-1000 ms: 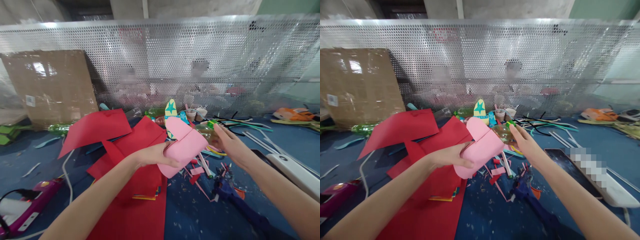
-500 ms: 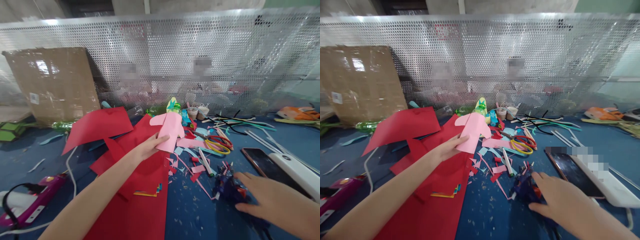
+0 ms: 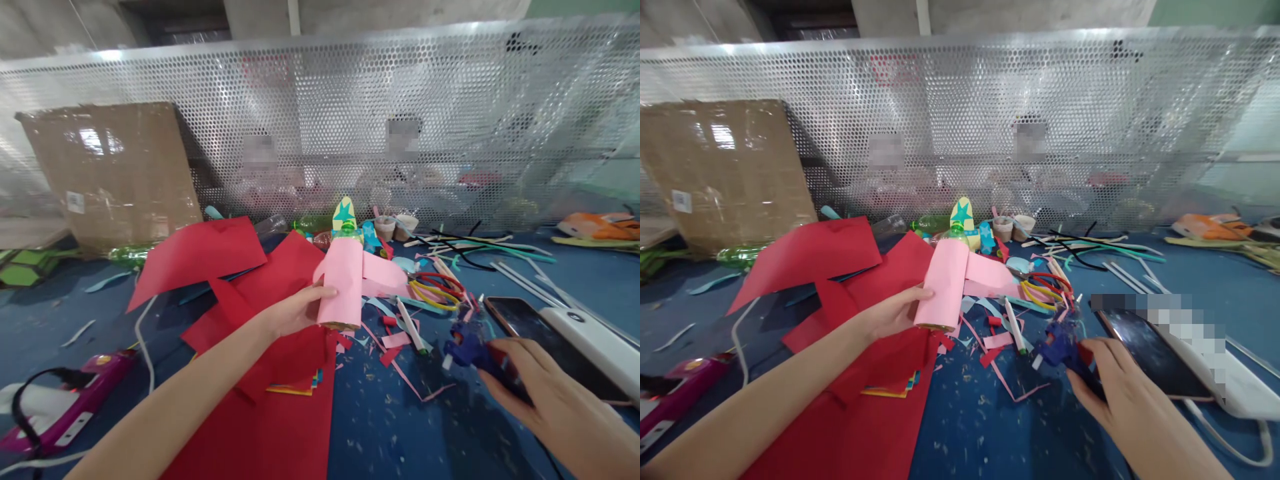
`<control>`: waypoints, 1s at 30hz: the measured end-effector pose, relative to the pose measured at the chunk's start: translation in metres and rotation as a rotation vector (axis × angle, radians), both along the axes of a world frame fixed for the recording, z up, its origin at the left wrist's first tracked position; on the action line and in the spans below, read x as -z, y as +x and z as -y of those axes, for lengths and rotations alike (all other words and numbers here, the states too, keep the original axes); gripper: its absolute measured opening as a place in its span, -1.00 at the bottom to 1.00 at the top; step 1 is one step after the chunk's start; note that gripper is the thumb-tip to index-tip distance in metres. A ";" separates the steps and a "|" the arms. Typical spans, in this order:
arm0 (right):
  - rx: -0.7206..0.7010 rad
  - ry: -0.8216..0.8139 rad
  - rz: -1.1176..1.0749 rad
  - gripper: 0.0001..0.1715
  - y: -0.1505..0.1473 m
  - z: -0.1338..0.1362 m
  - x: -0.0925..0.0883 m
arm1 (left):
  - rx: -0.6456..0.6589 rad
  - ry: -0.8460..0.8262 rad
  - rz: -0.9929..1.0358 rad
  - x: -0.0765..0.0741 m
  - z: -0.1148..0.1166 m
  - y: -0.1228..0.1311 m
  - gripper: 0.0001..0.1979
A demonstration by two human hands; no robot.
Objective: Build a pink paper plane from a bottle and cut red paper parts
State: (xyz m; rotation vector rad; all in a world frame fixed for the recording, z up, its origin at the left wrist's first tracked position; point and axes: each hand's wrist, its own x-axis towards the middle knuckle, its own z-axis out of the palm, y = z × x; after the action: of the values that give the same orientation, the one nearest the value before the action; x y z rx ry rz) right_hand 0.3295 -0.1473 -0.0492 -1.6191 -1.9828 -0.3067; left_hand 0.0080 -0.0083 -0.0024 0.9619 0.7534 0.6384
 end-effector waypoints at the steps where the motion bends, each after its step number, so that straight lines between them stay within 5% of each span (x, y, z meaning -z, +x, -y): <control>1: 0.000 -0.010 0.023 -0.52 0.002 -0.005 0.003 | -0.001 -0.009 -0.007 0.001 0.002 0.000 -0.53; 9: -0.035 0.096 0.161 -0.46 0.007 -0.022 0.026 | 0.004 0.062 -0.045 0.007 0.006 -0.002 -0.43; 15: -0.017 0.069 0.397 -0.49 0.007 -0.004 0.024 | -0.079 0.022 -0.133 0.010 -0.001 -0.004 -0.17; 19: -0.051 0.097 0.557 -0.40 0.006 0.004 0.020 | -0.134 0.075 -0.079 0.008 -0.001 -0.004 -0.17; 25: -0.056 0.039 0.498 -0.49 0.013 -0.004 0.028 | -0.157 0.106 -0.157 0.006 0.002 -0.006 -0.14; 30: 0.010 0.034 0.506 -0.40 0.006 -0.006 0.004 | -0.220 0.188 -0.341 0.011 0.003 -0.010 -0.11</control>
State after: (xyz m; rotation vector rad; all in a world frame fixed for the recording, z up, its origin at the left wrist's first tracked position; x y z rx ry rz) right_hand 0.3352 -0.1409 -0.0530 -1.6449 -2.3131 -0.8169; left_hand -0.0016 -0.0116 -0.0130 1.1880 1.1270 0.7557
